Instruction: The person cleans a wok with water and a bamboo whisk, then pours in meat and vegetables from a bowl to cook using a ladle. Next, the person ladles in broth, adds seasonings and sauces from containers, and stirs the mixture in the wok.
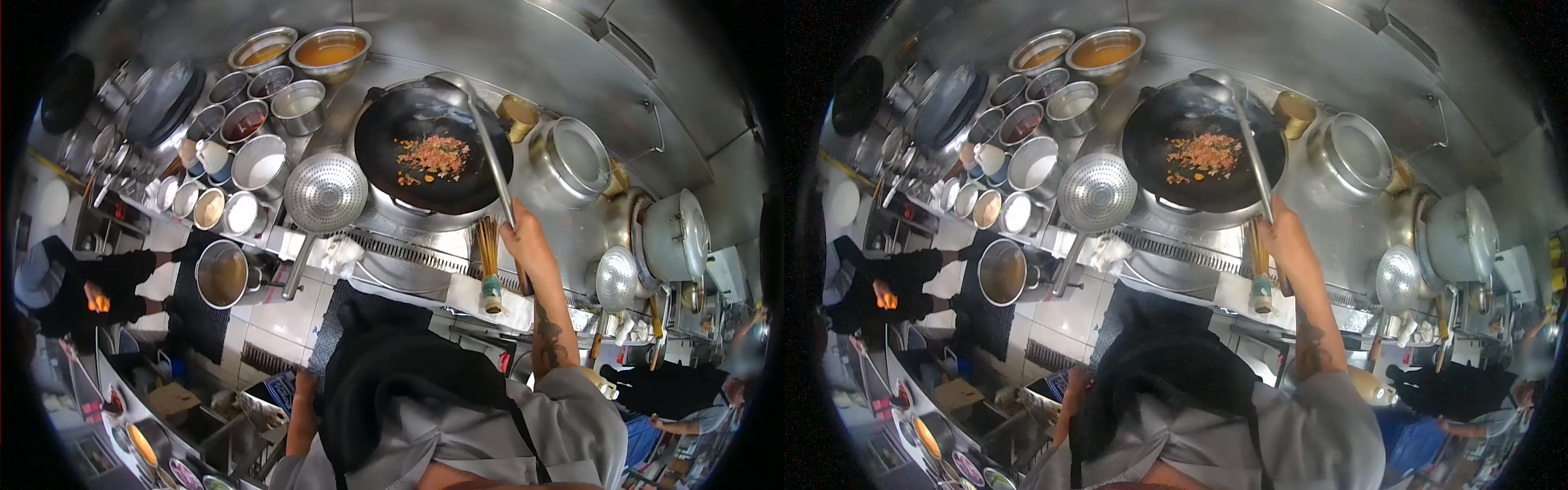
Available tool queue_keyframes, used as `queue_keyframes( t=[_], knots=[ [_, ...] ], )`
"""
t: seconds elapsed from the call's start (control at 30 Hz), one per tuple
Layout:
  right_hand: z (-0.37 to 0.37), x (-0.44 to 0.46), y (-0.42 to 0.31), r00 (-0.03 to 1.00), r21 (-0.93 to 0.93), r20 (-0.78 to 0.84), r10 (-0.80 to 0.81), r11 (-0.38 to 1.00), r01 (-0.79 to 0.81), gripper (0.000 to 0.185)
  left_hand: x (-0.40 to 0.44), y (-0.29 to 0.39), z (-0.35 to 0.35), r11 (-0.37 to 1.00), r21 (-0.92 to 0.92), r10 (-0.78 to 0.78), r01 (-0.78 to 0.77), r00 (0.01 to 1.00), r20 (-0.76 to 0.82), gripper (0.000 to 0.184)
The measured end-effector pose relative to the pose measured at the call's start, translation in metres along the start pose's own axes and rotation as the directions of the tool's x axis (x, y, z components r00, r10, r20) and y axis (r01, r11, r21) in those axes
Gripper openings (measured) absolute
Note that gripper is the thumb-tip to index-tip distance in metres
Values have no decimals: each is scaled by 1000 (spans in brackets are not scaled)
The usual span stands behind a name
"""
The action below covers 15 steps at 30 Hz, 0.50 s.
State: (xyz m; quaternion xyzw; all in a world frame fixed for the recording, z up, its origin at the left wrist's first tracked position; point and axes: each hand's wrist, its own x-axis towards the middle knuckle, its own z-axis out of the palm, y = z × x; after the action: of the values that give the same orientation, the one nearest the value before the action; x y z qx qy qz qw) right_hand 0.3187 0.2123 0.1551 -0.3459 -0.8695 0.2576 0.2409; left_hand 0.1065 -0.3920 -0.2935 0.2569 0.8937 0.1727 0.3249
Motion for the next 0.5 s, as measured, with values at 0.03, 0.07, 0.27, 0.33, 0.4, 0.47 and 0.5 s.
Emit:
queue_keyframes(
  t=[0.03, 0.07, 0.27, 0.33, 0.4, 0.47, 0.5],
  knots=[
    [5, -7, 8, 998, -40, -60, -35, 999, 33, 36, -12, -8, -4, 1000, -19, -3, 4, 1000, 9, 18],
    [9, -11, 18, 989, -86, -121, -80, 994, 70, 36, -20, -13, -5, 999, -45, -3, 4, 1000, 14, 18],
    [9, -21, -57, 938, 713, 305, 163, 614, -339, 40, -67, -38, 5, 714, -300, -530, 632, 769, 357, 28],
    [39, -28, -82, 879, 834, 476, 32, 302, -462, 42, -87, -4, -7, 758, -188, -570, 624, 775, 272, 33],
    [72, -37, -114, 807, 785, 588, -54, 280, -553, 36, -106, 30, -28, 720, -261, -629, 643, 764, 148, 35],
    [99, -42, -151, 686, 679, 721, -97, 295, -672, 36, -116, 30, -34, 734, -313, -617, 603, 784, 66, 36],
    [113, -46, -173, 626, 657, 754, -198, 253, -711, 37, -121, 15, -25, 777, -334, -578, 533, 815, -43, 37]
  ],
)
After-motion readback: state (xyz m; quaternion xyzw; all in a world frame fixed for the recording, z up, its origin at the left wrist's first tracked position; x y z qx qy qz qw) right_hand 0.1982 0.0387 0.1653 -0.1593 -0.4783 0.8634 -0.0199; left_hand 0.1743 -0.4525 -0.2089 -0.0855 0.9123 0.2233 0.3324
